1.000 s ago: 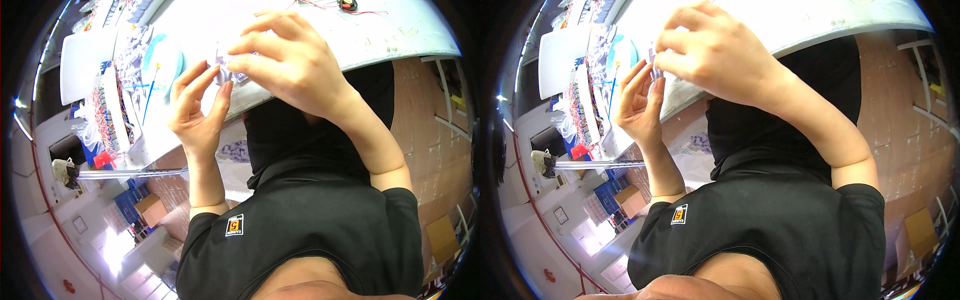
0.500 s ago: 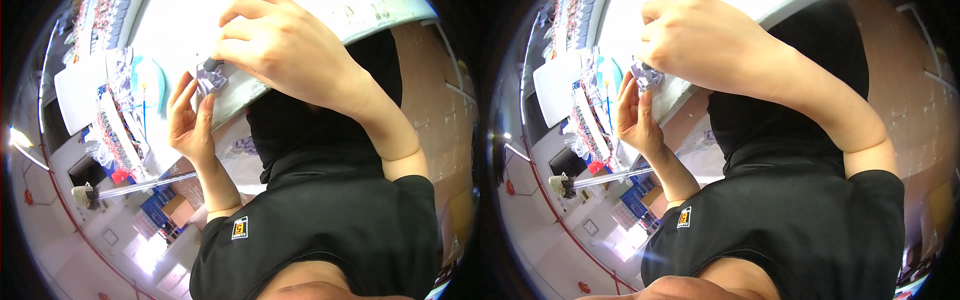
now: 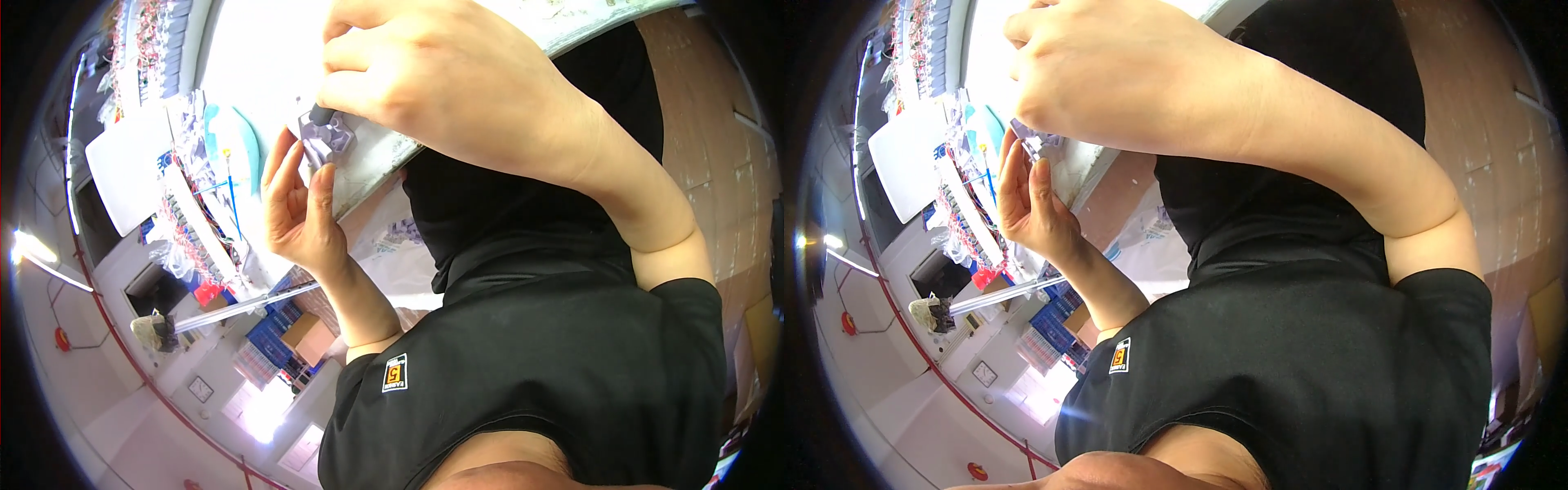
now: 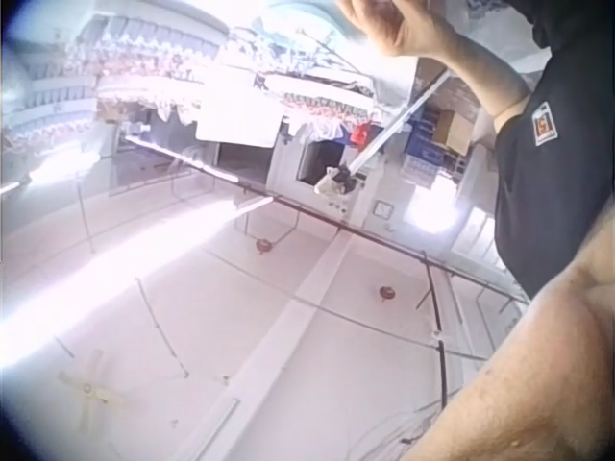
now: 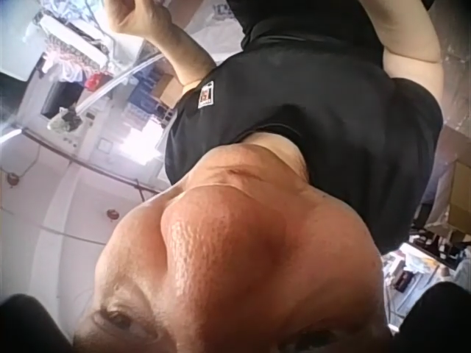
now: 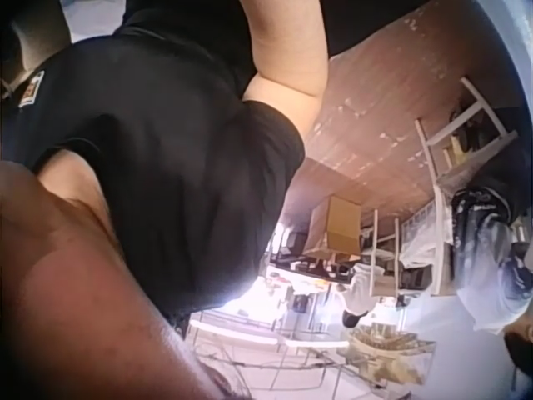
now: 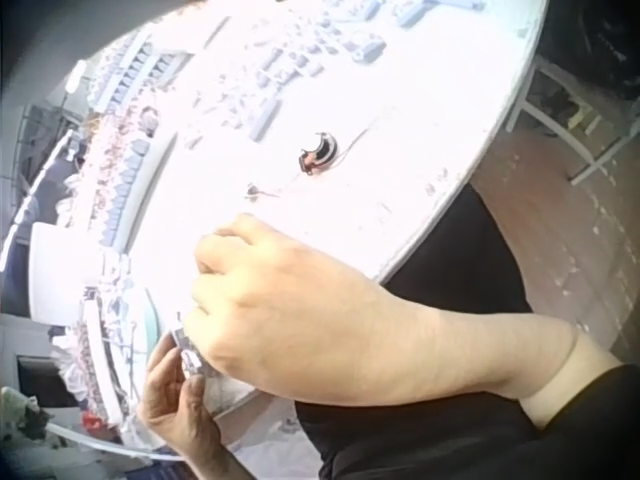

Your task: Assemble small electronic motors and plastic housing parts on a workbench.

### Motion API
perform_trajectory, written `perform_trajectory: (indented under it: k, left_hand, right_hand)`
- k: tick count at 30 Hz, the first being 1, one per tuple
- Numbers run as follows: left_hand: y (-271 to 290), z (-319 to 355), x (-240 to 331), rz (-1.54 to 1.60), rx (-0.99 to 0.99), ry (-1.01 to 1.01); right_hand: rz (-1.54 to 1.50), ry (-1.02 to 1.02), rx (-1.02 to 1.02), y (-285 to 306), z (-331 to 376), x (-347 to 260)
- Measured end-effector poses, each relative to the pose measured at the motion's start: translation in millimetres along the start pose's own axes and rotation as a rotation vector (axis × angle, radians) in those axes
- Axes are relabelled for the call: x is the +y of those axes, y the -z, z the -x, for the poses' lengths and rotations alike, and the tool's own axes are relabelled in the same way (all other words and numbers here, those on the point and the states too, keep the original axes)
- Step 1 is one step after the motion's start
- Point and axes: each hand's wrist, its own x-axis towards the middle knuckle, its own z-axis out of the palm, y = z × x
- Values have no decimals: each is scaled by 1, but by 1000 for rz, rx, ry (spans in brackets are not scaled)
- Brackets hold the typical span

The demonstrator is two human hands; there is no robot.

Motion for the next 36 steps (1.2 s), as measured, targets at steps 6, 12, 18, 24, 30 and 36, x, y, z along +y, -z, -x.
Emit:
perform_trajectory:
  k: [6,12,18,24,30,36]
  left_hand:
    - [-3,0,-1,-97,-25,-64]
    - [-4,-2,0,-105,-33,-97]
    - [-5,-4,9,-253,-77,-108]
    - [-7,-13,25,-321,-140,-87]
    - [1,-23,33,-355,-220,-39]
    - [1,-30,44,-429,-309,-46]
  right_hand:
    - [-3,8,31,-2,0,1]
    - [-22,8,-11,2,-1,2]
    - [-63,-2,-47,6,-4,1]
    - [-285,-93,2,10,-6,0]
    - [0,120,135,-8,-9,13]
    - [74,202,140,-8,-14,5]
